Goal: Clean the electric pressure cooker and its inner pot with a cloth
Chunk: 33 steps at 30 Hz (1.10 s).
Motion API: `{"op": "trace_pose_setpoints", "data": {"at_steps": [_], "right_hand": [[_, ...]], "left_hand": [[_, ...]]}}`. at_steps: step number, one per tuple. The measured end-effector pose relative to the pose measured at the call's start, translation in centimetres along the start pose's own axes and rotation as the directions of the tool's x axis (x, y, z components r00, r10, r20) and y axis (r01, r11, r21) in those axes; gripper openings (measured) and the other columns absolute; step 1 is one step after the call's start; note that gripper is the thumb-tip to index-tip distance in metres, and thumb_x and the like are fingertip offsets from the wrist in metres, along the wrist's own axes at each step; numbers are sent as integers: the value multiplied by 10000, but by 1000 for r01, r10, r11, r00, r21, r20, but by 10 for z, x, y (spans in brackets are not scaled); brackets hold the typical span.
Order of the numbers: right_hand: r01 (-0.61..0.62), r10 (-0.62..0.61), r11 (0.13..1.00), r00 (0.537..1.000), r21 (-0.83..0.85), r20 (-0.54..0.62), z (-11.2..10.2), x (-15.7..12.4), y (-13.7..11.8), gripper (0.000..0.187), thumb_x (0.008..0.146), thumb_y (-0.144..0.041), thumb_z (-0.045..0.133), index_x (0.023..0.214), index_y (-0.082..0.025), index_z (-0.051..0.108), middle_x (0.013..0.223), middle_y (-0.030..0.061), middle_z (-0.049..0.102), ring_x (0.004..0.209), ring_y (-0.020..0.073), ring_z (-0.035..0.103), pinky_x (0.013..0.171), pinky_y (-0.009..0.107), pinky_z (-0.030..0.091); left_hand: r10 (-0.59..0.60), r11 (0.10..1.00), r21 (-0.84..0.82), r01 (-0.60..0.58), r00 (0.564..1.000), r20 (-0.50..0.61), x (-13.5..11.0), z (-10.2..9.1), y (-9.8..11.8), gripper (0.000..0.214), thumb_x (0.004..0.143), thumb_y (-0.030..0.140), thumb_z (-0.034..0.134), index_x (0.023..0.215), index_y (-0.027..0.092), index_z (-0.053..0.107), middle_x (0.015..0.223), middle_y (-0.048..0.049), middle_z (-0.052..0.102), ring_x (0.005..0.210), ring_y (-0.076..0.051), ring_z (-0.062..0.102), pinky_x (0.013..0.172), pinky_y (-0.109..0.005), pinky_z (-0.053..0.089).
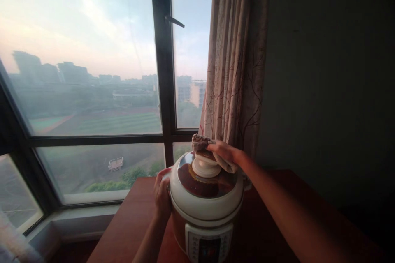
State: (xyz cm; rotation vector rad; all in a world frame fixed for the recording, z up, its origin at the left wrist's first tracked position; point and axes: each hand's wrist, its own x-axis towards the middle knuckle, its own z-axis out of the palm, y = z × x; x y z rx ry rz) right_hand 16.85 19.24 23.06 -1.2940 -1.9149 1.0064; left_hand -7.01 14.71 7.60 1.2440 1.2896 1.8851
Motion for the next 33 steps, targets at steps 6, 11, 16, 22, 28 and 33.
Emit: {"op": "trace_pose_setpoints", "data": {"at_steps": [6, 11, 16, 22, 28, 33], "right_hand": [[-1, 3, 999, 999, -43, 47, 9, 27, -13, 248, 758, -396, 641, 842, -165, 669, 541, -10, 585, 491, 148, 468, 484, 261, 360], [76, -79, 995, 996, -59, -50, 12, 7, -5, 202, 811, -376, 587, 802, -189, 661, 622, -6, 619, 601, 156, 512, 552, 244, 384], [151, -163, 986, 968, -77, -190, 17, -23, 9, 190, 845, -313, 514, 855, -201, 667, 846, 30, 700, 837, 204, 602, 755, 271, 452], [191, -221, 974, 922, -123, -319, 18, -61, 27, 262, 866, -302, 500, 992, -196, 705, 1024, 79, 735, 992, 253, 643, 932, 363, 457], [228, -314, 938, 879, -263, -359, 26, -114, 52, 373, 821, -213, 532, 1160, -217, 688, 1168, 100, 717, 1134, 301, 634, 1029, 443, 462], [322, -428, 871, 867, -370, -253, 32, -145, 86, 737, 730, -109, 592, 1442, -280, 512, 1525, 75, 476, 1438, 306, 384, 1202, 544, 283]], "left_hand": [[18, 1000, -15, -18, 1000, -17, 1, -1, 0, 311, 775, 392, 531, 944, 190, 696, 1015, -58, 700, 895, -248, 613, 755, -332, 464], [-37, 995, -94, 34, 999, -33, 2, 2, -1, 310, 757, 381, 564, 953, 183, 700, 999, -59, 728, 886, -248, 634, 752, -331, 486], [-21, 994, -112, 16, 999, -48, 3, 1, -4, 314, 753, 386, 587, 952, 178, 714, 935, -56, 731, 847, -254, 651, 731, -343, 506], [-12, 996, -85, 10, 1000, -25, 2, 0, -4, 342, 762, 412, 585, 971, 169, 704, 951, -59, 727, 837, -250, 646, 713, -340, 504], [-21, 996, -82, 19, 1000, -21, 1, 1, 0, 335, 764, 412, 569, 974, 182, 691, 962, -58, 720, 896, -257, 638, 769, -344, 494], [-30, 997, -77, 29, 1000, -9, 1, 0, 1, 338, 763, 400, 564, 989, 180, 685, 995, -57, 718, 922, -257, 628, 783, -337, 479]]}}
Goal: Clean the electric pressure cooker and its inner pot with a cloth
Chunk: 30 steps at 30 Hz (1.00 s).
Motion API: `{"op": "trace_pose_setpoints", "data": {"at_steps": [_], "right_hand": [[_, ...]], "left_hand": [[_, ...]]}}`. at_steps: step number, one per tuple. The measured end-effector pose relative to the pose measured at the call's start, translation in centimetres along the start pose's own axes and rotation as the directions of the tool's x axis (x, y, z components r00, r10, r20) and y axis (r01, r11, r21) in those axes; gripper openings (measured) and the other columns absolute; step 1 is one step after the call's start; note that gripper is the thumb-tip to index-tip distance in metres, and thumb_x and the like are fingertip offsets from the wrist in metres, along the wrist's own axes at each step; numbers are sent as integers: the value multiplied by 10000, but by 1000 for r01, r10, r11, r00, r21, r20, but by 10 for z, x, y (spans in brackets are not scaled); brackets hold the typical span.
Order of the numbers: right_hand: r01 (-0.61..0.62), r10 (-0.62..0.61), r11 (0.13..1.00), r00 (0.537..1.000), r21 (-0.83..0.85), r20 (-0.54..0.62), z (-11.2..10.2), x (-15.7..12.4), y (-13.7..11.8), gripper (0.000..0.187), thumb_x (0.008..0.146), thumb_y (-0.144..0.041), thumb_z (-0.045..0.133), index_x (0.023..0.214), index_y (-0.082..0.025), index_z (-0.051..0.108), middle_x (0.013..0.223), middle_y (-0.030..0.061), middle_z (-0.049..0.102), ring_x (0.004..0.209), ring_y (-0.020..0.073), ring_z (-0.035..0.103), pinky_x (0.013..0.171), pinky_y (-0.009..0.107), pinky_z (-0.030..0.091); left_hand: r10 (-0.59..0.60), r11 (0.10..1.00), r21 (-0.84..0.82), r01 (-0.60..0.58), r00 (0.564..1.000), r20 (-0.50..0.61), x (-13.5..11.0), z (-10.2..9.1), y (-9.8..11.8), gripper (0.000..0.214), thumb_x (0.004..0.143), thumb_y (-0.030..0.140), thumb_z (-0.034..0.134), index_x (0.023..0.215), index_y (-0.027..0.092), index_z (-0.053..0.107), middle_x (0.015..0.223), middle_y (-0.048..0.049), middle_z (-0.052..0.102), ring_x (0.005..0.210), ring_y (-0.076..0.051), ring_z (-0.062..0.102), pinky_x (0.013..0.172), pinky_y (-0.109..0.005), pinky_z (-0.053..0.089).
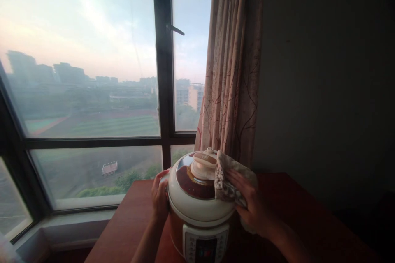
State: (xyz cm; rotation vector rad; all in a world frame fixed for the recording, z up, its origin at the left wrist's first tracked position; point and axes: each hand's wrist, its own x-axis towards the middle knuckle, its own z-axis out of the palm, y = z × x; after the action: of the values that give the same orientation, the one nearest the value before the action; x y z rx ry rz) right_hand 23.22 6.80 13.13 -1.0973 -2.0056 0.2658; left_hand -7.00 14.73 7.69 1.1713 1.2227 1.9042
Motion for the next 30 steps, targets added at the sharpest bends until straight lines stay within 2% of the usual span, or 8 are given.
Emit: {"op": "trace_pose_setpoints", "data": {"at_steps": [3, 6, 11, 14, 17, 25, 30], "right_hand": [[-65, 69, 994, 997, 86, -43, 0, 8, 20, 692, 739, -106, 567, 1412, -267, 550, 1498, 82, 511, 1422, 277, 417, 1198, 536, 301], [-121, 134, 980, 988, 158, -71, 2, 35, 40, 643, 715, -103, 545, 1342, -227, 617, 1440, 87, 574, 1378, 248, 480, 1205, 493, 295], [-179, 184, 977, 982, 112, -36, 7, 72, 55, 648, 702, -111, 523, 1341, -173, 611, 1421, 102, 589, 1368, 245, 490, 1196, 467, 311], [-105, 105, 994, 994, -20, 4, 8, 70, 45, 700, 708, -124, 543, 1407, -176, 550, 1489, 112, 518, 1415, 264, 424, 1212, 492, 272], [-37, 40, 994, 999, -101, 29, 9, 58, 29, 773, 707, -125, 567, 1468, -222, 476, 1529, 98, 468, 1442, 278, 377, 1213, 520, 258], [-7, 14, 988, 999, -155, 45, 13, 28, -18, 731, 762, -180, 588, 1478, -248, 459, 1537, 81, 457, 1464, 323, 324, 1209, 558, 236], [42, -25, 986, 994, -159, 110, 19, 12, -48, 873, 714, -150, 595, 1540, -302, 354, 1603, 15, 357, 1493, 332, 249, 1231, 549, 161]], "left_hand": [[-13, 1000, 7, 13, 1000, -1, 0, 0, -1, 352, 756, 418, 569, 989, 182, 687, 955, -48, 717, 867, -251, 631, 739, -336, 483], [-4, 1000, 1, 4, 1000, -8, 0, 0, -2, 358, 754, 435, 576, 978, 181, 691, 905, -40, 709, 823, -245, 629, 721, -340, 489], [23, 999, -24, -23, 1000, -12, 0, 1, -3, 349, 757, 440, 586, 963, 179, 690, 879, -42, 702, 811, -244, 628, 710, -342, 496], [25, 999, -37, -25, 1000, -14, -1, 2, -4, 343, 758, 437, 583, 956, 179, 689, 872, -40, 697, 790, -236, 624, 687, -333, 494], [22, 999, -30, -23, 1000, -22, -1, 3, -4, 348, 756, 447, 583, 946, 176, 690, 864, -37, 692, 758, -226, 614, 660, -326, 484], [-6, 1000, -19, 6, 1000, -11, 0, 2, -5, 366, 759, 457, 576, 973, 178, 680, 867, -28, 685, 667, -194, 559, 604, -308, 436], [-10, 1000, -30, 9, 1000, -18, 0, 2, -5, 345, 754, 409, 560, 982, 175, 669, 911, -30, 683, 693, -190, 544, 625, -303, 432]]}}
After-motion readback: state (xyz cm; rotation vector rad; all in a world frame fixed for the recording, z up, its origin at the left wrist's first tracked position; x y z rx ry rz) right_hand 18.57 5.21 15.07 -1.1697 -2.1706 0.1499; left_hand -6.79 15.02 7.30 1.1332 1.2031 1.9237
